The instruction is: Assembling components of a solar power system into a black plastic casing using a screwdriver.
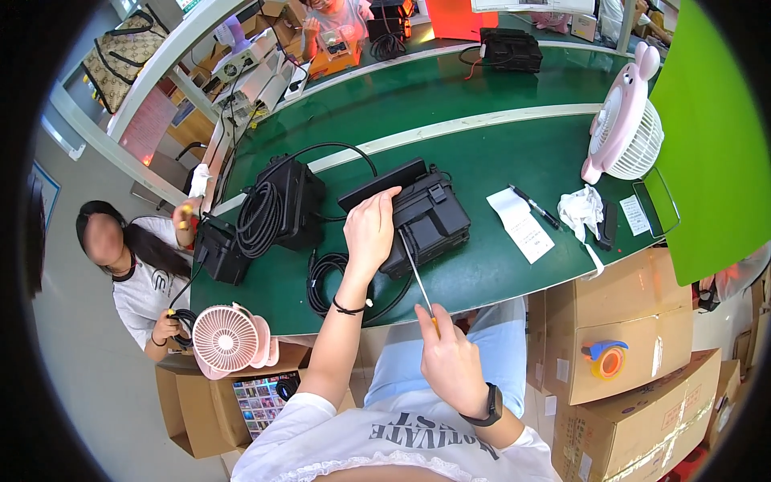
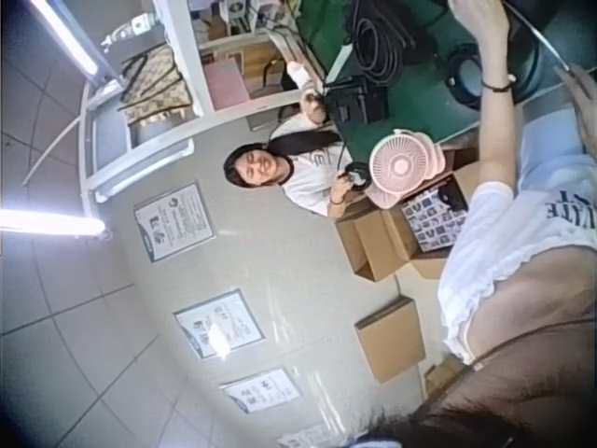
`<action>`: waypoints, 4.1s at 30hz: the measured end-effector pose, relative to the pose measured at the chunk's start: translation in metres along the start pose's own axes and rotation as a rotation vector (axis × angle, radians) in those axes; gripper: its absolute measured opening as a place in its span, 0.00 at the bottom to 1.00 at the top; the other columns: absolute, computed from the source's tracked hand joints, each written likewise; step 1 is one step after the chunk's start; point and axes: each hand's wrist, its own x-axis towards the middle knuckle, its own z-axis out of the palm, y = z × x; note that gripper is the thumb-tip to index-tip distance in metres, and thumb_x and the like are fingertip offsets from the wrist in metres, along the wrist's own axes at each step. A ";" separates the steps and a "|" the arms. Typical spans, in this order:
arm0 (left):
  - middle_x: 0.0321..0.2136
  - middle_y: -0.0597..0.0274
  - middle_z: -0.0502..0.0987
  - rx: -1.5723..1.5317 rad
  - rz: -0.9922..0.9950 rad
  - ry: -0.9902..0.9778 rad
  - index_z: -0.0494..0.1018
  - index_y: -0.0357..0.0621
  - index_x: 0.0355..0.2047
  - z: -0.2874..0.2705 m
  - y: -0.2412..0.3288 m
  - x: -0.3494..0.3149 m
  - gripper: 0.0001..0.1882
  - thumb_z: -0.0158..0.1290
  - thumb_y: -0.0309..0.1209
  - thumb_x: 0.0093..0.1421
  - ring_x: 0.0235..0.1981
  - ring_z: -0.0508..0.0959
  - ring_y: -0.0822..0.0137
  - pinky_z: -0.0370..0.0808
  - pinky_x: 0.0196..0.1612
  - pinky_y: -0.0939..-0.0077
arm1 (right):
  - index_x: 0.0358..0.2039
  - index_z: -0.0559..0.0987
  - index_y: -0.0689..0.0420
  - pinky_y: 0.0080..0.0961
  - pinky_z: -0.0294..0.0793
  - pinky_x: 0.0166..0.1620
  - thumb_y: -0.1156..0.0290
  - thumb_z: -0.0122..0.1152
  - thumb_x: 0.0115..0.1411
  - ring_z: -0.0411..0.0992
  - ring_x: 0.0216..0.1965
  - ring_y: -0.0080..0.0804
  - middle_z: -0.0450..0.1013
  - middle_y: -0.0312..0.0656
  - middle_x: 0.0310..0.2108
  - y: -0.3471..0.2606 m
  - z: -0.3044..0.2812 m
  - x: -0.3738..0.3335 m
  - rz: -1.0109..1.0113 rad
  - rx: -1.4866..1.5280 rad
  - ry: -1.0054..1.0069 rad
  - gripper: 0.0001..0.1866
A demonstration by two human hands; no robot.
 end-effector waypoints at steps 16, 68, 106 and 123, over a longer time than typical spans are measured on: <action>0.39 0.57 0.83 -0.014 0.026 -0.018 0.80 0.43 0.41 0.001 -0.003 0.001 0.17 0.40 0.33 0.70 0.42 0.81 0.57 0.72 0.49 0.62 | 0.52 0.78 0.56 0.20 0.73 0.29 0.81 0.52 0.64 0.72 0.27 0.23 0.69 0.45 0.53 0.024 0.004 0.003 0.315 0.916 -0.166 0.16; 0.39 0.67 0.72 -0.014 0.388 0.441 0.80 0.65 0.41 -0.057 0.007 -0.160 0.19 0.66 0.33 0.47 0.41 0.73 0.67 0.69 0.42 0.70 | 0.63 0.63 0.60 0.36 0.52 0.68 0.72 0.64 0.60 0.55 0.67 0.43 0.55 0.47 0.65 0.128 0.038 0.012 0.287 0.643 0.486 0.32; 0.67 0.35 0.49 -0.495 -0.014 -0.161 0.51 0.54 0.69 -0.096 0.011 -0.132 0.70 0.76 0.58 0.27 0.67 0.53 0.34 0.57 0.66 0.45 | 0.65 0.65 0.59 0.31 0.56 0.65 0.83 0.60 0.57 0.58 0.65 0.42 0.59 0.48 0.63 0.121 0.049 0.049 0.083 0.616 0.375 0.33; 0.63 0.46 0.47 -0.284 -0.095 0.149 0.53 0.51 0.69 -0.036 -0.007 -0.090 0.64 0.76 0.27 0.30 0.61 0.61 0.42 0.66 0.62 0.53 | 0.59 0.70 0.58 0.30 0.65 0.57 0.84 0.57 0.58 0.67 0.56 0.42 0.65 0.49 0.56 0.085 0.071 0.116 0.128 0.400 0.435 0.26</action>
